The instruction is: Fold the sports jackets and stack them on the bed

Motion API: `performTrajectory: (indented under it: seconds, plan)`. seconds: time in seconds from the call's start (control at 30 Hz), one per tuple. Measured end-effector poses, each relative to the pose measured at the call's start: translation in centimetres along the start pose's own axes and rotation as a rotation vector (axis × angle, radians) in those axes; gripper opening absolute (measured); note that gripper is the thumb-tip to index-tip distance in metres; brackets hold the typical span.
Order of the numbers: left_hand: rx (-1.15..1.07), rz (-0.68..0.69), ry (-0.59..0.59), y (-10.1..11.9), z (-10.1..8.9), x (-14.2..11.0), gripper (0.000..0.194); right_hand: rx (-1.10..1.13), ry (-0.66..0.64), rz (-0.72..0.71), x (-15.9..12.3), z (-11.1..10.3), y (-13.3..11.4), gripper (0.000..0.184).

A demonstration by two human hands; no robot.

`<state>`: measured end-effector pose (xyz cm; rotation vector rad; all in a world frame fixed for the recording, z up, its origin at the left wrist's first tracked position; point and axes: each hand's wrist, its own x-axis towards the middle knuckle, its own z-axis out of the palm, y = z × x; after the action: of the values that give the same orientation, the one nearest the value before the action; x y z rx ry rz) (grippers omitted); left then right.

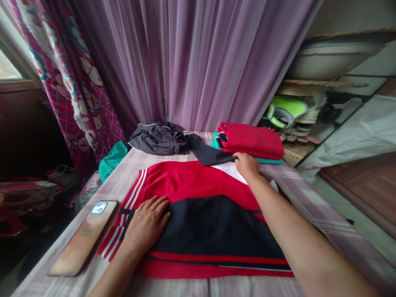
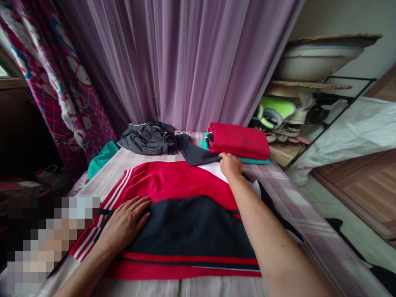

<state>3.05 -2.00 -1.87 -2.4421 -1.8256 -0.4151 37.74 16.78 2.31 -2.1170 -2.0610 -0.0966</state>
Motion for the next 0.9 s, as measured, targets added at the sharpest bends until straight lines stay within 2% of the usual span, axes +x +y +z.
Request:
performTrajectory:
  seconds: [0.07,0.1,0.13,0.2,0.27,0.33,0.37,0.43,0.5,0.53,0.6,0.67,0.77,0.83,0.9]
  plan:
    - [0.005,0.004,0.001,0.0,0.0,0.0,0.043,-0.013,0.070,0.095,0.4,-0.2,0.4,0.042]
    - [0.005,0.006,0.001,0.0,0.0,0.0,0.043,-0.004,0.103,0.077,0.2,-0.1,0.5,0.044]
    - [0.003,0.007,0.000,0.0,0.0,0.0,0.043,0.018,0.138,0.020,-0.2,0.2,0.3,0.044]
    - [-0.007,0.008,-0.003,-0.1,0.1,0.0,0.044,0.088,0.182,-0.184,-1.4,1.2,-0.3,0.041]
    - [-0.017,0.003,0.003,-0.1,0.2,0.1,0.044,0.147,0.133,-0.426,-2.6,2.6,-1.0,0.038]
    - [-0.020,-0.002,0.007,-0.1,0.2,0.1,0.044,0.136,0.038,-0.537,-3.2,3.9,-1.4,0.037]
    - [-0.019,-0.003,0.006,-0.1,0.2,0.1,0.044,0.105,-0.005,-0.514,-3.2,4.3,-1.5,0.038]
    - [-0.018,0.000,0.003,0.0,0.3,0.1,0.044,0.029,-0.063,-0.377,-2.8,4.6,-1.7,0.041]
    - [-0.021,0.002,0.010,0.0,0.4,0.0,0.044,-0.009,-0.100,-0.263,-2.4,4.2,-2.2,0.041]
    - [-0.024,0.002,0.017,0.0,0.4,0.0,0.043,-0.008,-0.107,-0.253,-2.5,3.8,-2.6,0.041]
    - [-0.030,0.002,0.027,0.0,0.5,0.0,0.043,0.030,-0.094,-0.300,-3.2,3.1,-4.0,0.041]
    - [-0.032,0.004,0.027,-0.1,0.6,-0.1,0.044,0.106,-0.085,-0.408,-4.8,2.7,-5.4,0.043]
    - [-0.029,0.013,0.021,-0.2,0.6,-0.2,0.046,0.193,-0.201,-0.571,-7.3,3.0,-6.6,0.048]
    - [-0.024,0.016,0.017,-0.3,0.7,-0.2,0.046,0.172,-0.282,-0.562,-8.2,3.3,-6.5,0.049]
    - [-0.022,0.016,0.016,-0.4,0.8,-0.1,0.047,0.123,-0.279,-0.428,-8.6,3.2,-6.3,0.051]
